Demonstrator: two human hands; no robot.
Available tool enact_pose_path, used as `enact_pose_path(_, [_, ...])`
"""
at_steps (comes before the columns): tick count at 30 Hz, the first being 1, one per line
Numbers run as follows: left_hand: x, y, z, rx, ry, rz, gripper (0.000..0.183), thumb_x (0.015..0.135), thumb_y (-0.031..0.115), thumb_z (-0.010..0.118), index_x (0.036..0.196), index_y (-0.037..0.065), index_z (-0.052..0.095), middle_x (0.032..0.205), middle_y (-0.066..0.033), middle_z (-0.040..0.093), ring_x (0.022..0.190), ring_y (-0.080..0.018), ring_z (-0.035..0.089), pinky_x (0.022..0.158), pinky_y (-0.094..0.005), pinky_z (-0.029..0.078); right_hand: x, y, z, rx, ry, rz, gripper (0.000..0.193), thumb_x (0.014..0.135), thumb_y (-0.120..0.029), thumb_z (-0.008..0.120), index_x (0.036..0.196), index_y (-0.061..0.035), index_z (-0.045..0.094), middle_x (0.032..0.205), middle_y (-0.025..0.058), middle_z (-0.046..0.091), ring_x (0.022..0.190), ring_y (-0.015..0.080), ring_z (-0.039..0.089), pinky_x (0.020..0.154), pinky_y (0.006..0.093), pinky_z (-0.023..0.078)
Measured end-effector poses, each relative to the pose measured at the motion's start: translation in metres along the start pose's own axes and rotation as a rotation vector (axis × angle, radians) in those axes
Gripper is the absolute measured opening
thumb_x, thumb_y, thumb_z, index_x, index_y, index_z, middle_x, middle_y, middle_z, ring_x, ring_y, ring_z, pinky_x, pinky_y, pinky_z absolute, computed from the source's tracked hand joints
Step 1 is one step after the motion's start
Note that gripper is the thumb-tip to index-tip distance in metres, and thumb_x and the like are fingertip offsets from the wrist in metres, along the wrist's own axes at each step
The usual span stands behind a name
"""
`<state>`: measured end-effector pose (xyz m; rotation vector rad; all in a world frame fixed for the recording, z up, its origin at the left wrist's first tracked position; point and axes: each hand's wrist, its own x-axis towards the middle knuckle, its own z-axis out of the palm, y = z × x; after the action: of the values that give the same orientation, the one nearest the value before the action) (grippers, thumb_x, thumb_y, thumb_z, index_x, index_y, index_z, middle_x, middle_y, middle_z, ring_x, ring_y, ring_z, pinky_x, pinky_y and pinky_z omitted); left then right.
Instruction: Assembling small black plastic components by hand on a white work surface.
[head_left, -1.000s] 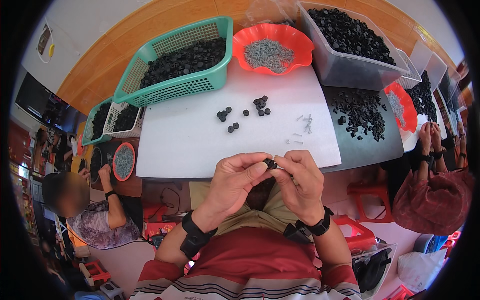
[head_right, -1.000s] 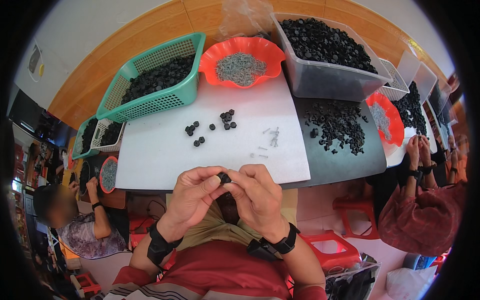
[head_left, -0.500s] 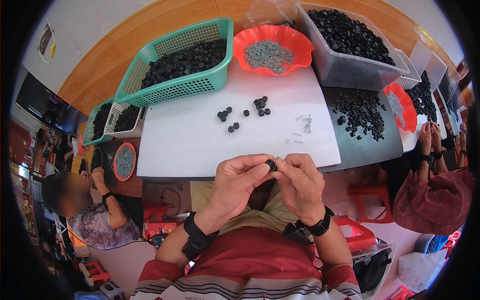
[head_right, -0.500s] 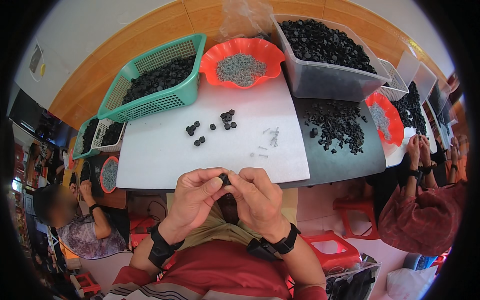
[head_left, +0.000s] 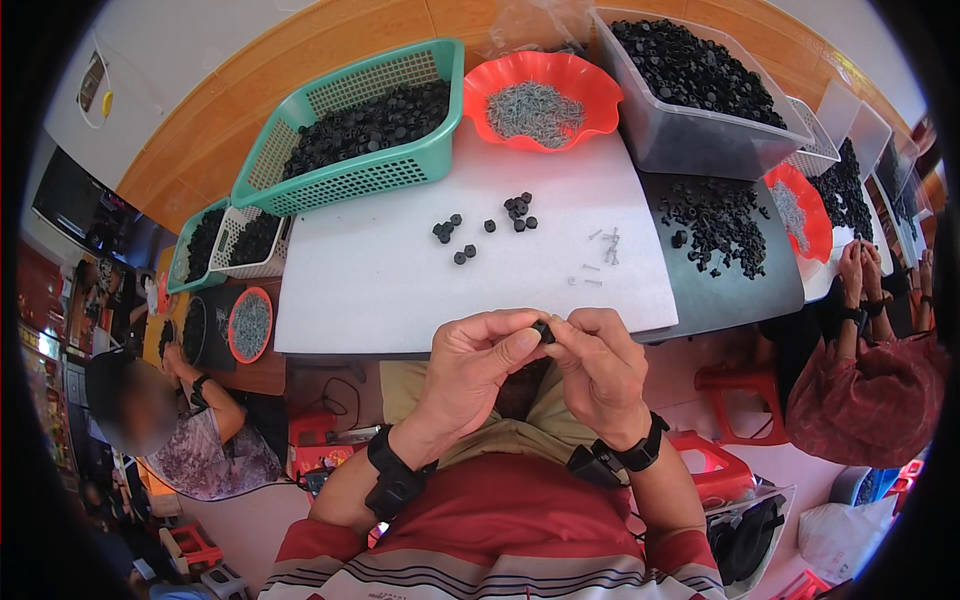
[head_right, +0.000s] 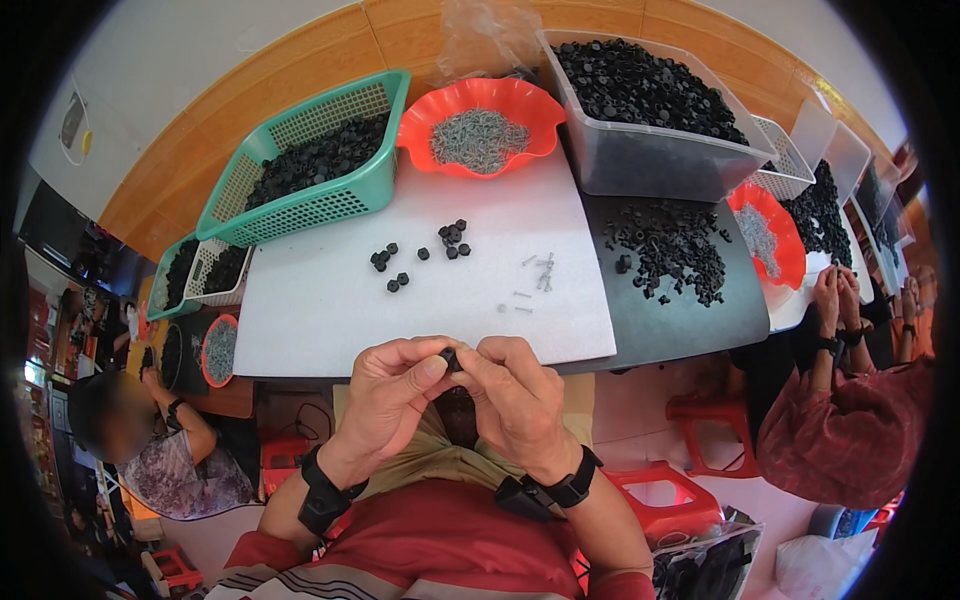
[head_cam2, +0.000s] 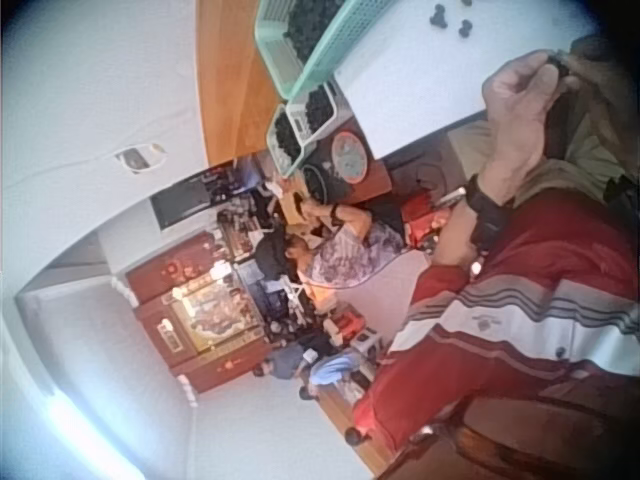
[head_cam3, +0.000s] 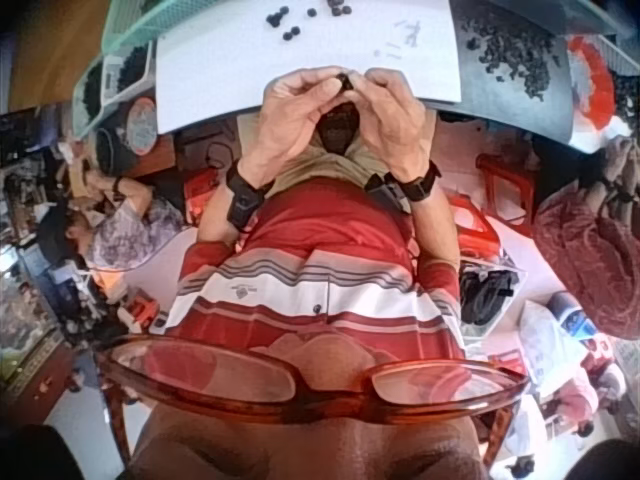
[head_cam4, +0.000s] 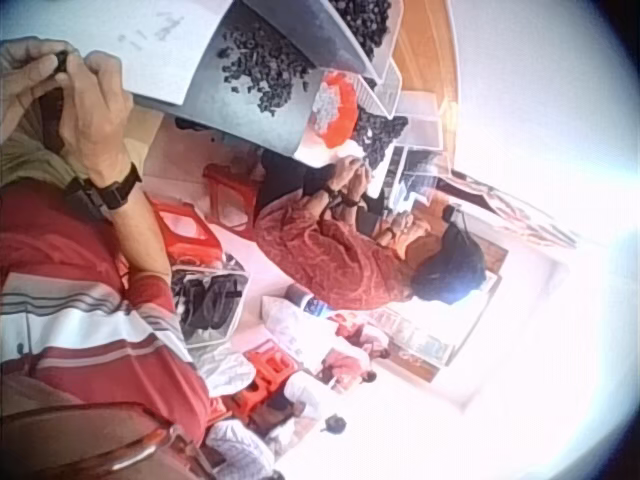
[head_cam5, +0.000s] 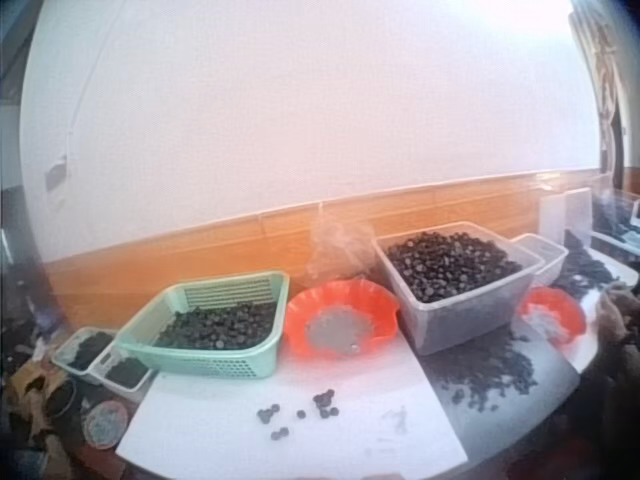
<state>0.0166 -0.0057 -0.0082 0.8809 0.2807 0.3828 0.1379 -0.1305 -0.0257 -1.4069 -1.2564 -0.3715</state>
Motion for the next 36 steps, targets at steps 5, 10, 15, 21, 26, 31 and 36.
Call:
enact_pose_path(5, [0.000,0.001,0.001,0.029,-0.003,-0.010,0.018,0.099,0.001,0.066,0.116,-0.001,0.072,0.122,-0.0171,0.070,0.110,-0.0235,0.070,0.097,-0.0383,0.061,0.000,-0.001,-0.001,0.000,-0.018,0.009,0.042,0.077,0.012,0.078,0.116,0.0001,0.069,0.093,0.0114,0.064,0.066,0.0217,0.066,0.052,0.0322,0.051])
enact_pose_path(10, [-0.002,0.002,-0.003,0.078,-0.003,-0.013,0.019,0.099,0.001,0.066,0.117,-0.002,0.071,0.122,-0.0174,0.070,0.110,-0.0236,0.070,0.097,-0.0382,0.061,-0.001,-0.001,-0.003,0.027,-0.025,0.038,0.043,0.077,0.012,0.078,0.117,-0.0007,0.069,0.093,0.0113,0.064,0.067,0.0220,0.066,0.055,0.0319,0.053])
enact_pose_path(15, [-0.001,0.002,-0.006,0.175,-0.065,0.021,0.020,0.099,0.001,0.067,0.118,-0.003,0.070,0.121,-0.0174,0.070,0.109,-0.0234,0.070,0.097,-0.0377,0.061,-0.003,-0.002,-0.004,0.066,-0.013,0.055,0.041,0.078,0.010,0.078,0.116,-0.0011,0.070,0.093,0.0113,0.064,0.069,0.0220,0.067,0.057,0.0307,0.054])
enact_pose_path(21, [-0.001,-0.003,-0.005,0.070,-0.018,-0.030,0.017,0.098,0.001,0.068,0.113,-0.004,0.071,0.119,-0.0177,0.071,0.107,-0.0225,0.071,0.096,-0.0372,0.061,-0.005,-0.003,-0.004,0.031,-0.007,0.071,0.037,0.080,0.007,0.079,0.115,-0.0011,0.071,0.092,0.0112,0.064,0.068,0.0215,0.066,0.056,0.0309,0.053])
enact_pose_path(26, [-0.003,-0.004,-0.004,0.084,-0.001,-0.024,0.015,0.097,0.001,0.069,0.111,-0.003,0.071,0.118,-0.0182,0.072,0.106,-0.0212,0.071,0.097,-0.0353,0.059,-0.008,-0.002,-0.004,-0.010,0.003,0.035,0.032,0.079,0.003,0.082,0.108,-0.0005,0.069,0.090,0.0117,0.064,0.064,0.0228,0.065,0.053,0.0319,0.052])
enact_pose_path(31, [-0.004,-0.007,0.000,0.115,-0.010,0.004,0.015,0.096,0.000,0.070,0.111,-0.003,0.071,0.118,-0.0187,0.072,0.107,-0.0211,0.070,0.099,-0.0344,0.057,-0.012,0.001,-0.004,-0.039,0.000,0.010,0.030,0.077,0.003,0.083,0.103,-0.0001,0.067,0.089,0.0120,0.064,0.064,0.0242,0.066,0.052,0.0329,0.052])
enact_pose_path(36, [-0.007,-0.011,0.007,0.131,0.008,0.020,0.013,0.097,0.001,0.070,0.109,-0.003,0.071,0.119,-0.0192,0.072,0.108,-0.0210,0.070,0.100,-0.0358,0.056,-0.011,0.005,-0.006,-0.073,-0.004,-0.046,0.029,0.078,0.003,0.083,0.099,-0.0026,0.064,0.087,0.0117,0.066,0.063,0.0214,0.067,0.051,0.0301,0.052])
